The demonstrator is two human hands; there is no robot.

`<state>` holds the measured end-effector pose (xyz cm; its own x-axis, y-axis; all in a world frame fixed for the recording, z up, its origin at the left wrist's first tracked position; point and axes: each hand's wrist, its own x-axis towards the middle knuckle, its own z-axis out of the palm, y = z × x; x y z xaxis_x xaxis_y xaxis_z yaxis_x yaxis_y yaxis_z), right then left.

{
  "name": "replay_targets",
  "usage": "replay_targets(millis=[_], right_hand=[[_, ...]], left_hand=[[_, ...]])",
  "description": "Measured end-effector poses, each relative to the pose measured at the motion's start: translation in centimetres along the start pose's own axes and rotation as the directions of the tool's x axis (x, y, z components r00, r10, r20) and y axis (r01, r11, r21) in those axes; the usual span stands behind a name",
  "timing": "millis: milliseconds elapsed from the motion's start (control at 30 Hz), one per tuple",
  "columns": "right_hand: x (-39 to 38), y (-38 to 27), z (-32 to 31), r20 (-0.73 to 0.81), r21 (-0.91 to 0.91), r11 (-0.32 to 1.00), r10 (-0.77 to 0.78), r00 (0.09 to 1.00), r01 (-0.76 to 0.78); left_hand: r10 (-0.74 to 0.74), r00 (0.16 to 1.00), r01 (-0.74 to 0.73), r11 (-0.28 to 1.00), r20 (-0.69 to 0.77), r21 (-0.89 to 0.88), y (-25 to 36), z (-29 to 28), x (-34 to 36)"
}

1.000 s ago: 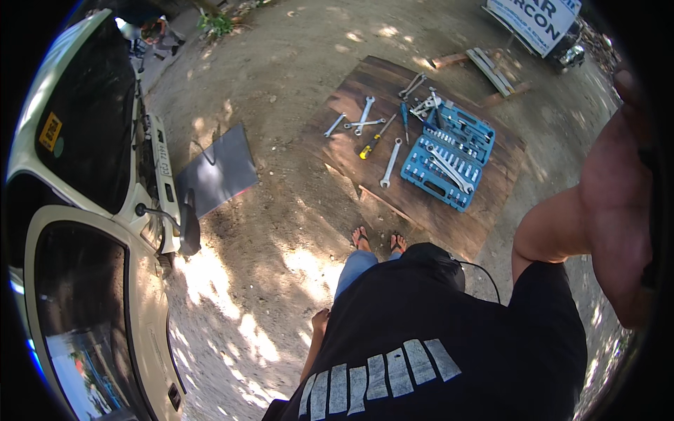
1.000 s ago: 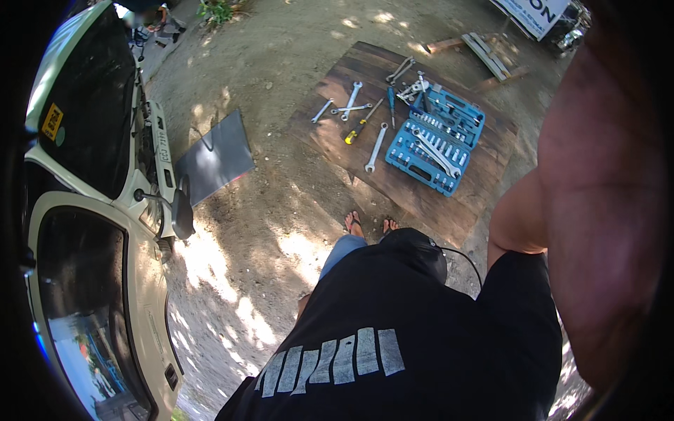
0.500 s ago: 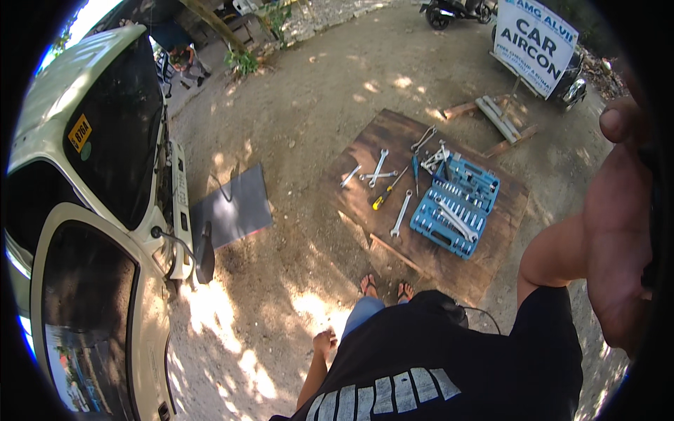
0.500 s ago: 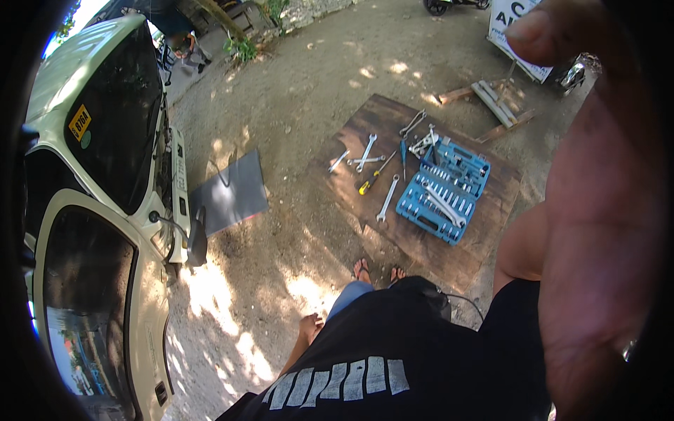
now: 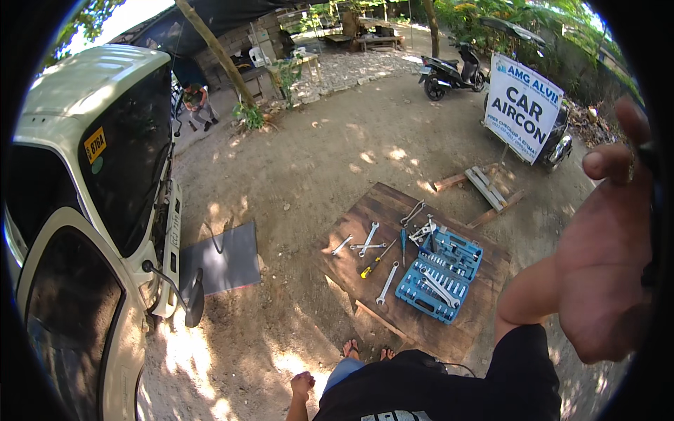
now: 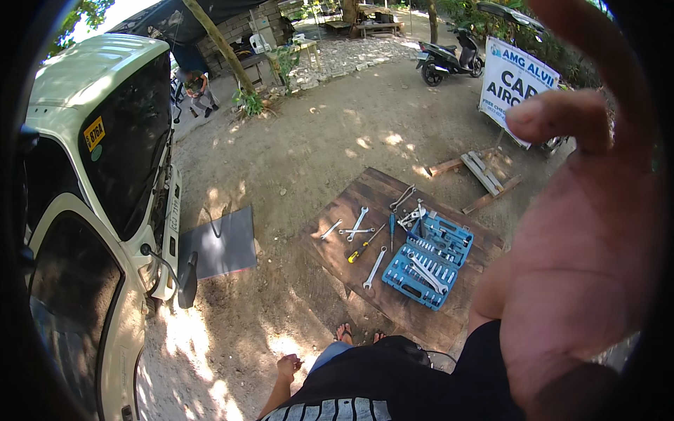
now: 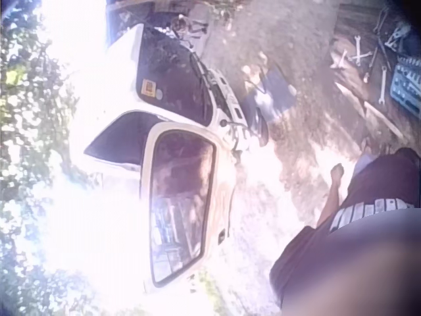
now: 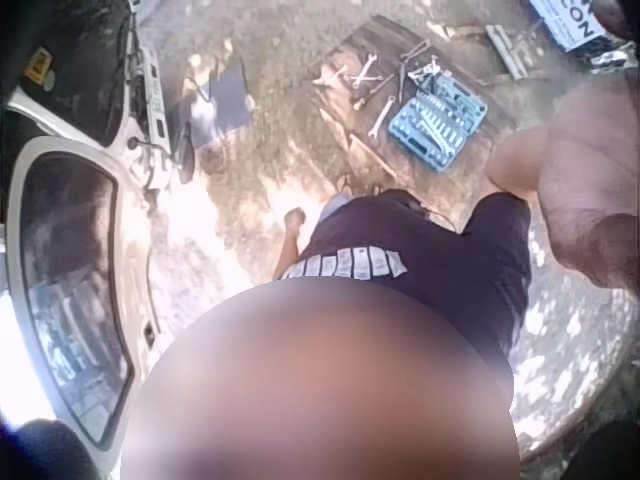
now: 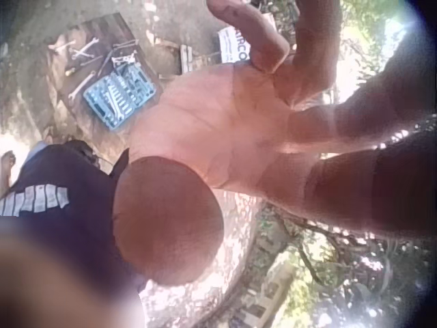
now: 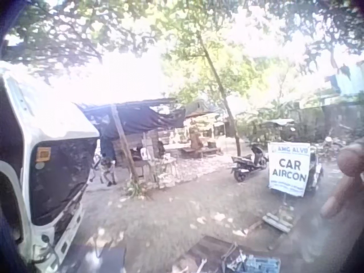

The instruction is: The person works on a white pickup truck with the hood open, using a wrench to tighten bolts on the engine. They walk to a tool rack to retrieve another wrench, return to the engine, and continue tightening bolts.

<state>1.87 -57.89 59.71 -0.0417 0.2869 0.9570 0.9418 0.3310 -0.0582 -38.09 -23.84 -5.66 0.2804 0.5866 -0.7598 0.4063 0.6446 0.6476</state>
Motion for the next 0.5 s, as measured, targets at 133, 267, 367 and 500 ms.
replay_targets(millis=[133,267,367,500], right_hand=[[-1.5,2.8,5.0,-0.242,0.002,0.998,0.056,0.969,-0.057],[-6.4,6.1,12.0,-0.223,0.226,0.885,0.455,0.862,-0.408],[-14.0,7.9,17.5,0.309,0.004,0.726,0.653,0.692,-0.687],[-30.2,7.8,23.9,0.814,-0.466,0.726,0.575,0.075,-0.506]], left_hand=[[0.17,0.985,-0.17,0.985,0.03,0.019,4.9,4.7,-0.9],[0.24,0.966,-0.257,0.921,0.093,0.294,7.2,7.1,-1.3],[0.198,0.971,-0.236,0.858,0.131,0.457,6.0,7.2,-1.0],[0.007,0.994,-0.054,0.9,0.108,0.432,1.0,4.6,-0.4]])
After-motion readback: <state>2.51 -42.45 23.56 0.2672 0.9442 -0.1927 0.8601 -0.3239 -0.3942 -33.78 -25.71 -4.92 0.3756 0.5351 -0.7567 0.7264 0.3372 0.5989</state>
